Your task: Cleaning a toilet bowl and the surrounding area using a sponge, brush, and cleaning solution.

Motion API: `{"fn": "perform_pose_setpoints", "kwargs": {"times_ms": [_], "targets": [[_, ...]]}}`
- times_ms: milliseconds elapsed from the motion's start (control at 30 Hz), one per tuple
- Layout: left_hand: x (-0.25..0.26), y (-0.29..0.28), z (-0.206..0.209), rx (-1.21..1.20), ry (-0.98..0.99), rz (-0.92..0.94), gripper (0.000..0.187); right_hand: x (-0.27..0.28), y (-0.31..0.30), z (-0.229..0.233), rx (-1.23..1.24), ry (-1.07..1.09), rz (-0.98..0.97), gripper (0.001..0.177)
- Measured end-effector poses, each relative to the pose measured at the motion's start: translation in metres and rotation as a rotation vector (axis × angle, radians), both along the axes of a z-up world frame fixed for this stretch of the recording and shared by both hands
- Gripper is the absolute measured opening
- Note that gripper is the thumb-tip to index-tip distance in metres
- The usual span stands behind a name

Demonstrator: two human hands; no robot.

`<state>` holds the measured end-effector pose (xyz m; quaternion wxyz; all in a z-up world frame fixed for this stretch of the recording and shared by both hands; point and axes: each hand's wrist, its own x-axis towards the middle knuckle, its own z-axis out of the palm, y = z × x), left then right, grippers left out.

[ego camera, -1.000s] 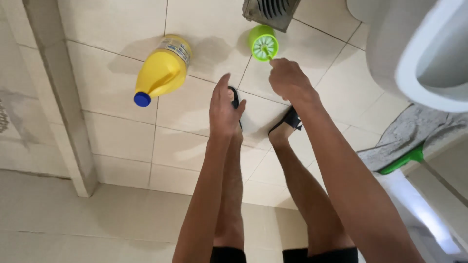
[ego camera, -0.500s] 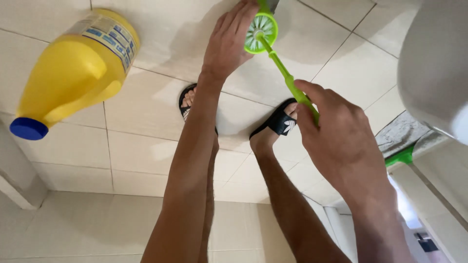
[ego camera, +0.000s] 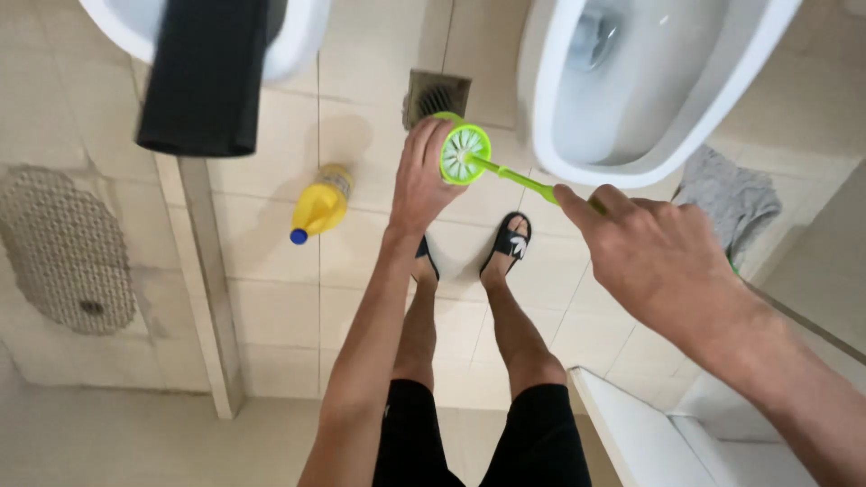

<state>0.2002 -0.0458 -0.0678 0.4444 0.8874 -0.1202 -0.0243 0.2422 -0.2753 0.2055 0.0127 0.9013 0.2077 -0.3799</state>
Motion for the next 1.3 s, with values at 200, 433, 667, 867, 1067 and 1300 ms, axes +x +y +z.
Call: {"fn": "perform_pose_setpoints", "kwargs": {"times_ms": [200,433,667,867,1067,1300], "targets": [[0.034,-0.082,0.105,0.014,-0.06,-0.112,0.088,0.038,-0.079,0.111,-0.084,0.36,-0.613,0.038],[0.052,-0.159,0.121,0.098,0.02,-0.151,0.096,0.043,-0.157,0.101,-0.145,0.109,-0.044,0.049],[0.064,-0.221,0.071,0.19,0.024,-0.04,0.103,0.066,-0.237,0.059,-0.105,0.445,-0.436,0.043],[0.065,-0.256,0.057,0.203,-0.01,0.073,0.107,0.08,-0.275,0.095,-0.22,0.491,-0.532,0.045],[0.082,-0.236,0.058,0.115,0.072,0.106,0.102,0.054,-0.325,0.036,-0.101,0.493,-0.598,0.049],[0.114,-0.187,0.105,0.022,0.118,0.075,0.098,0.008,-0.262,-0.135,-0.152,0.538,-0.544,0.044]]}}
